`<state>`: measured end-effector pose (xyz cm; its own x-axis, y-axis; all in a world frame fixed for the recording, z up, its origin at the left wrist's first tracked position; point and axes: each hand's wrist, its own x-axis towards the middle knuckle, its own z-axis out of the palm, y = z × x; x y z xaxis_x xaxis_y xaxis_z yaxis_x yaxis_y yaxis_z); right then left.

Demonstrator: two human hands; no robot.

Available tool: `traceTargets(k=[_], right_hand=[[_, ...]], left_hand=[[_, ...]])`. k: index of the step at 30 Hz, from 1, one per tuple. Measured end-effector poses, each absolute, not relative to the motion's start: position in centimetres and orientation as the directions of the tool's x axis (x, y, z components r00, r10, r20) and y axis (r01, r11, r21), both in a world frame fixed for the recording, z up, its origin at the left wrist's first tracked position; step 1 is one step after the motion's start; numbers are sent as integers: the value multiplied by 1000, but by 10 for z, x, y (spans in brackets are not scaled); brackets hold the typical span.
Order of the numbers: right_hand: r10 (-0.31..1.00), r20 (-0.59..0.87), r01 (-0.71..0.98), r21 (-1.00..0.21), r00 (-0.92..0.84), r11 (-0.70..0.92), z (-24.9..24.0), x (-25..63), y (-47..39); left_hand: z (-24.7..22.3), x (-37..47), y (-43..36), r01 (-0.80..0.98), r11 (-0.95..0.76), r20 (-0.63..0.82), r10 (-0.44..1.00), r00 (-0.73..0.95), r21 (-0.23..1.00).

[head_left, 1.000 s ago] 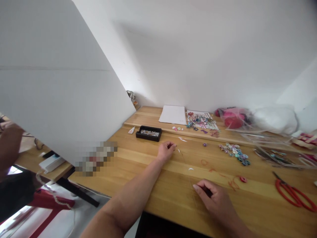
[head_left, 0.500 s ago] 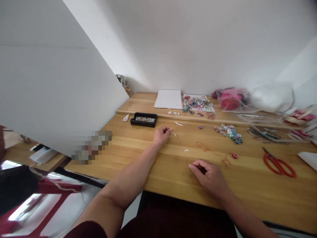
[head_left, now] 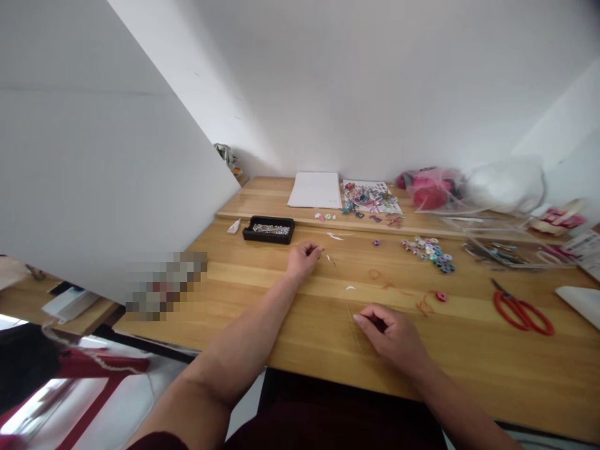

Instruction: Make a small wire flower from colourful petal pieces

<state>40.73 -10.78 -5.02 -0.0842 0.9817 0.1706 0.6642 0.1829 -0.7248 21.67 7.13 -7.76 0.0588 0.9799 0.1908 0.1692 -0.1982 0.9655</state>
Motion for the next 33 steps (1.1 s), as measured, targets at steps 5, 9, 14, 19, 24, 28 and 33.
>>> traceTargets(k=[5,9,14,19,24,28,33], right_hand=[[981,170,647,-738,-95,190,-52,407,-107],[981,173,641,-744,-88,189,-52,407,-108],[978,183,638,-743,-97,202,-52,408,-109],[977,196,641,-739,-88,206,-53,407,-110],[975,201,637,-741,-91,212,-53,407,-109],[976,198,641,-738,-94,212,-52,407,-109],[977,190,641,-738,-99,208,-52,407,-109]], left_hand=[[-77,217,71,164,-191,184,981,60,968],[-77,217,70,166,-200,191,979,64,966],[-74,216,67,173,-212,202,977,73,962],[-74,216,66,184,-218,208,975,73,958],[-77,216,68,193,-219,208,975,75,956],[-77,216,68,189,-219,206,975,89,957],[-77,217,67,190,-223,207,973,100,956]])
